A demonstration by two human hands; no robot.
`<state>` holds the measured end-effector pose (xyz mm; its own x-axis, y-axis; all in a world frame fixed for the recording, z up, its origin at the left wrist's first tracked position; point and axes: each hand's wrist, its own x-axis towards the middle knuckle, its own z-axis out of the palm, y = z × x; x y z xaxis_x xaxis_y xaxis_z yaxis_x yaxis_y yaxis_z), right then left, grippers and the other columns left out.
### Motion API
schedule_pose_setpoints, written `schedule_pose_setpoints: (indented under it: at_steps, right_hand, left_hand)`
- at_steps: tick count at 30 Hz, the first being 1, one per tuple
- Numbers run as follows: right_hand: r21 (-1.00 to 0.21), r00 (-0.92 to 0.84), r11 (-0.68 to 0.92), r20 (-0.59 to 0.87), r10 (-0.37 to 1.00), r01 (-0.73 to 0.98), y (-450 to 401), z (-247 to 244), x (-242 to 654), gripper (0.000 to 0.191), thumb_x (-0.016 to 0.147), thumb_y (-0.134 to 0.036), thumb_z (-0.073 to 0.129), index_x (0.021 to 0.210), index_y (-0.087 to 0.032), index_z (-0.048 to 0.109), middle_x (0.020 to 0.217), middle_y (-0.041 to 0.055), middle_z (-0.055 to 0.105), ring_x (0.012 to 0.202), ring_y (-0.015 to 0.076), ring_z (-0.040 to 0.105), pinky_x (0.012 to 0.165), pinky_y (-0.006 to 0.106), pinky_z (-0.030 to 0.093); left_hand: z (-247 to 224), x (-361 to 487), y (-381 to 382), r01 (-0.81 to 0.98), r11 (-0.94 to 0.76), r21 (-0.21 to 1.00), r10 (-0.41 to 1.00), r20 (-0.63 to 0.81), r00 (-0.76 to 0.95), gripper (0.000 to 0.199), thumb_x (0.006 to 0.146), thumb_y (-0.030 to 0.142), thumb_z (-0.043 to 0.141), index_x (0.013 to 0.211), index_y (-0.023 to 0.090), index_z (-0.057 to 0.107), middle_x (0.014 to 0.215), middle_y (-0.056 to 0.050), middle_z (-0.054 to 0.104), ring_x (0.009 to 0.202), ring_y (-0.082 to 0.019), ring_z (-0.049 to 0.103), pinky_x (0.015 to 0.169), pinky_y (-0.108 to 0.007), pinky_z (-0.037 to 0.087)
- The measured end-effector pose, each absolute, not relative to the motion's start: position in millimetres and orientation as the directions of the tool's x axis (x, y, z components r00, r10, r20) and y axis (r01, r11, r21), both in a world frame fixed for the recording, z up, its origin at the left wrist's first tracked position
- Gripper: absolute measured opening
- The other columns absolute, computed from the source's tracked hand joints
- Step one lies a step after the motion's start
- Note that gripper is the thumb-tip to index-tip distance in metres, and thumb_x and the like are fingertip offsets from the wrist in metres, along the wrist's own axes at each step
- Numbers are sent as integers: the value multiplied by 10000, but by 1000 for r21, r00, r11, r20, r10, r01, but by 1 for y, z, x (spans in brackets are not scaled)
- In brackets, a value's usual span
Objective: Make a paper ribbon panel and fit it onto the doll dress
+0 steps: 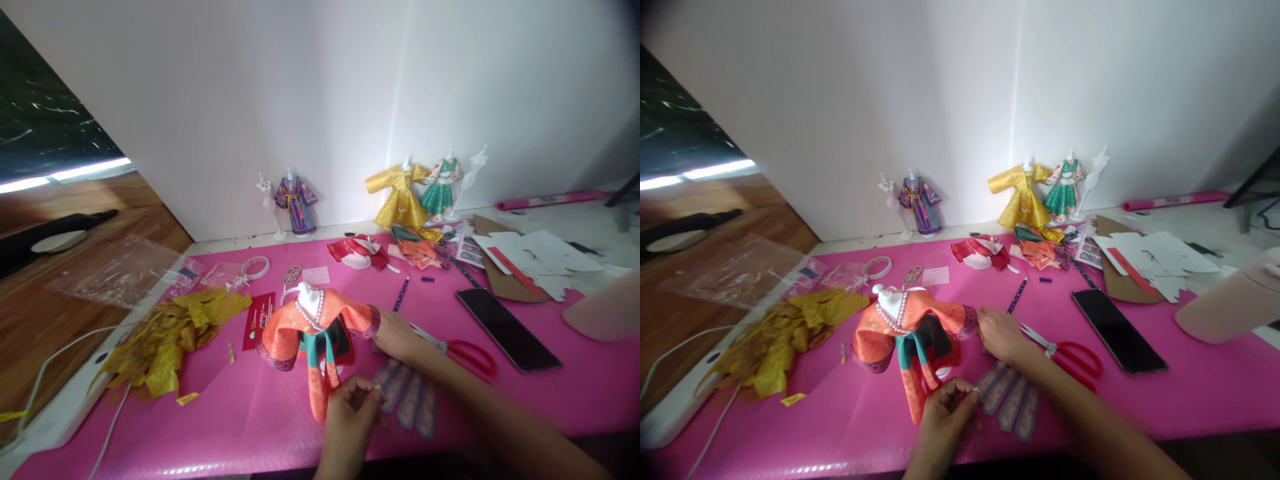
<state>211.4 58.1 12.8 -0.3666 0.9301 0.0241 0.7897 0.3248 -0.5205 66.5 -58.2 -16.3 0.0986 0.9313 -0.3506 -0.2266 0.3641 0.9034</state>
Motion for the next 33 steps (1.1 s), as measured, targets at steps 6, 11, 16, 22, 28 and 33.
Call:
schedule_pose_setpoints:
  at_steps: [6, 11, 16, 22, 28, 33]
  right_hand:
    - [-745, -440, 254, -59, 896, 617, 28, 25, 231, 142, 880, -247, 538, 858, -168, 654, 813, 33, 705, 746, 170, 631, 642, 242, 464]
    - [-918, -490, 24, -189, 851, 395, -9, 35, 238, 170, 873, -320, 569, 819, -178, 645, 730, 8, 702, 634, 145, 630, 571, 234, 468]
    - [-962, -396, -85, -186, 899, 259, -25, 31, 233, 162, 823, -321, 652, 753, -175, 659, 713, 26, 720, 641, 160, 668, 571, 243, 489]
    - [-983, -372, -122, -166, 913, 138, -33, 24, 232, 199, 814, -362, 674, 754, -174, 654, 633, 2, 671, 524, 135, 616, 496, 240, 472]
    - [-998, -326, 6, -17, 945, 69, -49, 31, 229, 218, 804, -368, 730, 698, -180, 702, 668, 11, 651, 590, 132, 595, 561, 241, 478]
    - [-997, -369, 36, 8, 929, 70, -71, 10, 222, 246, 796, -435, 734, 666, -226, 735, 646, 14, 669, 602, 149, 626, 570, 230, 506]
  left_hand:
    - [-8, 64, -54, -262, 381, 887, 922, -387, 28, 428, 569, 534, 837, 642, 162, 638, 567, 17, 627, 466, -107, 531, 493, -228, 426]
    - [-6, 70, -50, -265, 355, 896, 932, -362, 23, 419, 526, 531, 860, 606, 162, 679, 586, -10, 662, 575, -137, 578, 585, -236, 454]
    - [0, 75, -53, -260, 352, 899, 935, -347, 66, 446, 526, 571, 853, 631, 159, 719, 600, -40, 698, 540, -164, 604, 568, -270, 484]
    - [13, 73, -62, -282, 336, 899, 941, -310, 134, 413, 571, 552, 856, 681, 163, 770, 619, -51, 725, 606, -173, 644, 618, -261, 511]
    - [19, 68, -75, -293, 321, 901, 945, -286, 156, 356, 612, 526, 850, 629, 184, 751, 551, -17, 670, 553, -148, 609, 607, -250, 499]
    - [8, 57, -101, -303, 395, 867, 919, -367, 147, 422, 579, 587, 848, 627, 183, 731, 566, -28, 672, 488, -132, 589, 522, -237, 454]
